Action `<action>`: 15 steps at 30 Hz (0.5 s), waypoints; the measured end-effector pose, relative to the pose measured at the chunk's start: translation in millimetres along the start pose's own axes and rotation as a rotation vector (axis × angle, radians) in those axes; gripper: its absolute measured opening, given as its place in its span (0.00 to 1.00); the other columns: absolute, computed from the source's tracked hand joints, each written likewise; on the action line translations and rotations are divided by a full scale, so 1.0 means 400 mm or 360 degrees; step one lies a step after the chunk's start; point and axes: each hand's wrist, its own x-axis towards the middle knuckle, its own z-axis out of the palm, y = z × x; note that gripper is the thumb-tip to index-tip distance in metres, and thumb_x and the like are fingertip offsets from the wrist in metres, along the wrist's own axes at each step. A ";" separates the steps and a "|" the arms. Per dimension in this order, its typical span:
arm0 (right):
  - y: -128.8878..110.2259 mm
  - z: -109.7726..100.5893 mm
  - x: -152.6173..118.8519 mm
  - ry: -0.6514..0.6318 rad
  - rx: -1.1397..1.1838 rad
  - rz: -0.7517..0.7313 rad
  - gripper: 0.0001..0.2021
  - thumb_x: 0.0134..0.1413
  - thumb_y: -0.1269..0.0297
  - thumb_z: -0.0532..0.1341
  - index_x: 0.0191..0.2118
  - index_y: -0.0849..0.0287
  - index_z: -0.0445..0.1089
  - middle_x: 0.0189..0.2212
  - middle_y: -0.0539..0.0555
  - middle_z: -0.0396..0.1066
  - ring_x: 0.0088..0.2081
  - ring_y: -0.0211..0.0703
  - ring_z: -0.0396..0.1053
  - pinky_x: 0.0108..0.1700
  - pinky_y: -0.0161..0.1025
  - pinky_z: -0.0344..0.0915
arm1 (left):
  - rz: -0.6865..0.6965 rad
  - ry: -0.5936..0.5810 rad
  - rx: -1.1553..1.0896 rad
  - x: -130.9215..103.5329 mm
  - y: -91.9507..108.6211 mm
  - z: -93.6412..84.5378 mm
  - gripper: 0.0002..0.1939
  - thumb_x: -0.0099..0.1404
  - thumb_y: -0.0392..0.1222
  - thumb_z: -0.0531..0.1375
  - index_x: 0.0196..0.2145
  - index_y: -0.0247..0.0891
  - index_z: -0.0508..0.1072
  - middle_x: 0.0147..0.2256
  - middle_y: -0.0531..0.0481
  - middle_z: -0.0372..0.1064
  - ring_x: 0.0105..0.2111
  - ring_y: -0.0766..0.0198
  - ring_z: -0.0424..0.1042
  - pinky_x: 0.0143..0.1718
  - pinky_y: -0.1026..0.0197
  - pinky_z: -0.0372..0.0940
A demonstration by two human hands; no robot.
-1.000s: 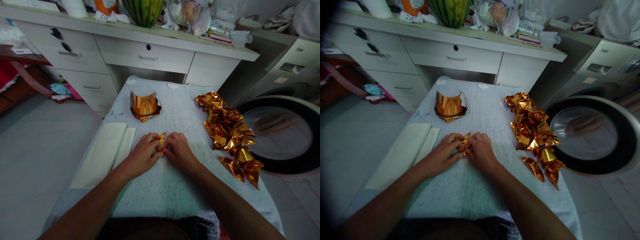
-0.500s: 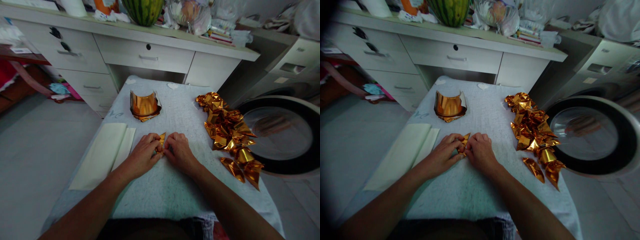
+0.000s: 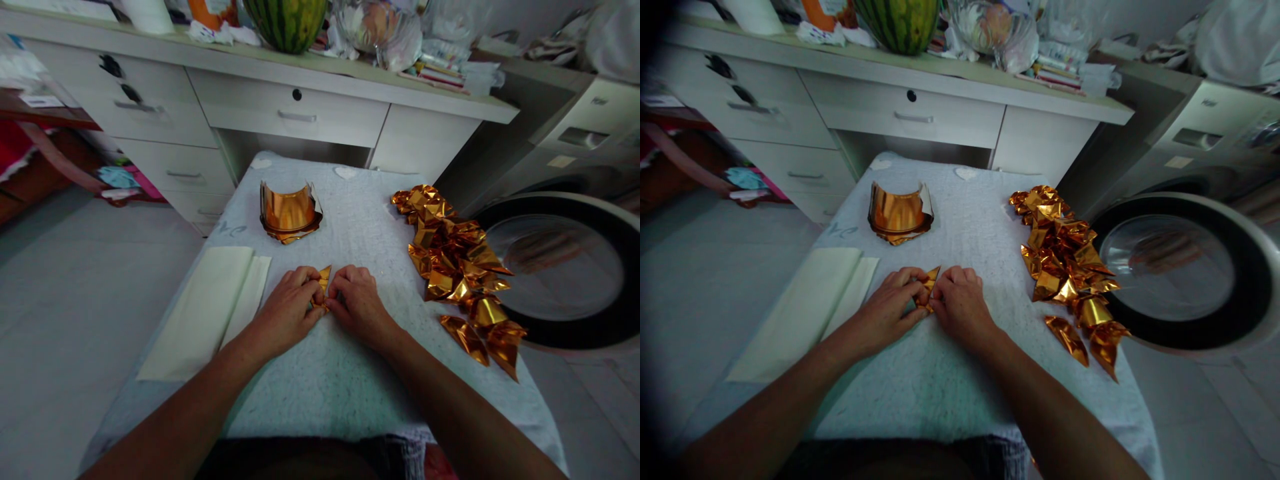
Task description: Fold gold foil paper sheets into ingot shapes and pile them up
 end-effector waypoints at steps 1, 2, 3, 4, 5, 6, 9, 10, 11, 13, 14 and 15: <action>0.000 0.000 0.000 -0.0003 0.0000 -0.0002 0.02 0.53 0.70 0.64 0.33 0.58 0.70 0.41 0.54 0.66 0.44 0.48 0.59 0.46 0.45 0.55 | 0.0005 -0.0004 0.0006 0.000 0.000 0.000 0.06 0.62 0.35 0.61 0.30 0.40 0.66 0.47 0.47 0.62 0.48 0.55 0.63 0.51 0.49 0.62; 0.000 0.000 0.001 -0.0006 0.0001 -0.0004 0.02 0.53 0.70 0.64 0.33 0.58 0.70 0.41 0.54 0.66 0.44 0.48 0.59 0.46 0.45 0.55 | 0.0011 -0.0007 0.0009 -0.001 0.001 -0.001 0.06 0.62 0.35 0.61 0.30 0.39 0.66 0.48 0.47 0.62 0.48 0.55 0.63 0.51 0.49 0.62; 0.000 0.000 0.001 -0.0007 0.0001 -0.0004 0.02 0.53 0.70 0.64 0.33 0.58 0.70 0.41 0.54 0.66 0.44 0.48 0.59 0.46 0.45 0.55 | 0.0014 -0.0007 0.0007 -0.001 0.002 -0.002 0.06 0.62 0.35 0.61 0.30 0.39 0.66 0.48 0.47 0.62 0.48 0.55 0.62 0.52 0.48 0.62; 0.001 0.000 0.002 -0.0008 0.0002 -0.0005 0.02 0.53 0.70 0.64 0.33 0.58 0.70 0.41 0.54 0.66 0.44 0.48 0.59 0.46 0.45 0.55 | 0.0016 -0.0009 0.0002 -0.001 0.003 -0.003 0.06 0.62 0.35 0.61 0.30 0.39 0.66 0.48 0.47 0.62 0.49 0.55 0.62 0.52 0.48 0.61; 0.001 0.000 0.002 -0.0009 0.0003 -0.0004 0.02 0.53 0.70 0.64 0.33 0.58 0.70 0.41 0.54 0.66 0.44 0.48 0.59 0.46 0.45 0.55 | 0.0015 -0.0010 -0.0007 0.000 0.004 -0.005 0.06 0.62 0.34 0.60 0.30 0.39 0.65 0.48 0.47 0.62 0.49 0.55 0.62 0.52 0.48 0.61; 0.001 -0.001 0.002 -0.0010 0.0004 -0.0002 0.02 0.54 0.70 0.64 0.33 0.58 0.70 0.40 0.54 0.66 0.44 0.48 0.59 0.46 0.45 0.55 | 0.0013 -0.0012 -0.0018 0.000 0.006 -0.006 0.06 0.62 0.34 0.60 0.30 0.39 0.65 0.48 0.47 0.62 0.48 0.55 0.62 0.52 0.49 0.61; -0.001 -0.002 0.003 -0.0015 0.0001 0.0006 0.02 0.54 0.69 0.64 0.33 0.58 0.70 0.40 0.54 0.66 0.44 0.48 0.59 0.46 0.45 0.55 | 0.0015 -0.0012 -0.0045 0.002 0.008 -0.009 0.06 0.63 0.32 0.58 0.29 0.39 0.64 0.46 0.47 0.62 0.47 0.56 0.63 0.50 0.49 0.62; -0.002 -0.002 0.003 -0.0021 -0.0003 0.0012 0.02 0.53 0.69 0.64 0.33 0.58 0.70 0.40 0.54 0.66 0.44 0.48 0.59 0.46 0.45 0.55 | 0.0017 -0.0013 -0.0050 0.003 0.008 -0.010 0.06 0.62 0.32 0.57 0.29 0.39 0.64 0.46 0.47 0.62 0.48 0.56 0.63 0.50 0.49 0.62; -0.003 -0.003 0.004 -0.0026 -0.0009 0.0020 0.02 0.53 0.70 0.65 0.33 0.58 0.70 0.40 0.54 0.67 0.44 0.48 0.59 0.45 0.45 0.55 | 0.0020 -0.0017 -0.0053 0.003 0.008 -0.010 0.06 0.62 0.32 0.57 0.29 0.39 0.64 0.46 0.47 0.62 0.48 0.55 0.62 0.50 0.49 0.62; -0.004 -0.003 0.004 -0.0033 -0.0018 0.0027 0.02 0.53 0.70 0.64 0.33 0.58 0.70 0.41 0.54 0.67 0.44 0.48 0.59 0.46 0.45 0.55 | 0.0022 -0.0030 -0.0048 0.003 0.006 -0.011 0.06 0.61 0.31 0.58 0.30 0.40 0.64 0.47 0.47 0.62 0.49 0.55 0.62 0.51 0.49 0.61; -0.005 -0.003 0.003 -0.0035 -0.0021 0.0028 0.02 0.53 0.70 0.64 0.33 0.58 0.70 0.41 0.54 0.67 0.45 0.48 0.59 0.46 0.45 0.55 | 0.0021 -0.0036 -0.0042 0.003 0.005 -0.011 0.06 0.61 0.32 0.58 0.30 0.40 0.65 0.47 0.47 0.61 0.49 0.55 0.62 0.52 0.49 0.61; -0.005 -0.003 0.003 -0.0033 -0.0022 0.0025 0.02 0.53 0.70 0.64 0.33 0.58 0.70 0.41 0.54 0.67 0.45 0.48 0.59 0.46 0.45 0.55 | 0.0022 -0.0042 -0.0035 0.003 0.004 -0.011 0.06 0.61 0.32 0.58 0.30 0.40 0.65 0.48 0.47 0.61 0.50 0.55 0.61 0.52 0.48 0.60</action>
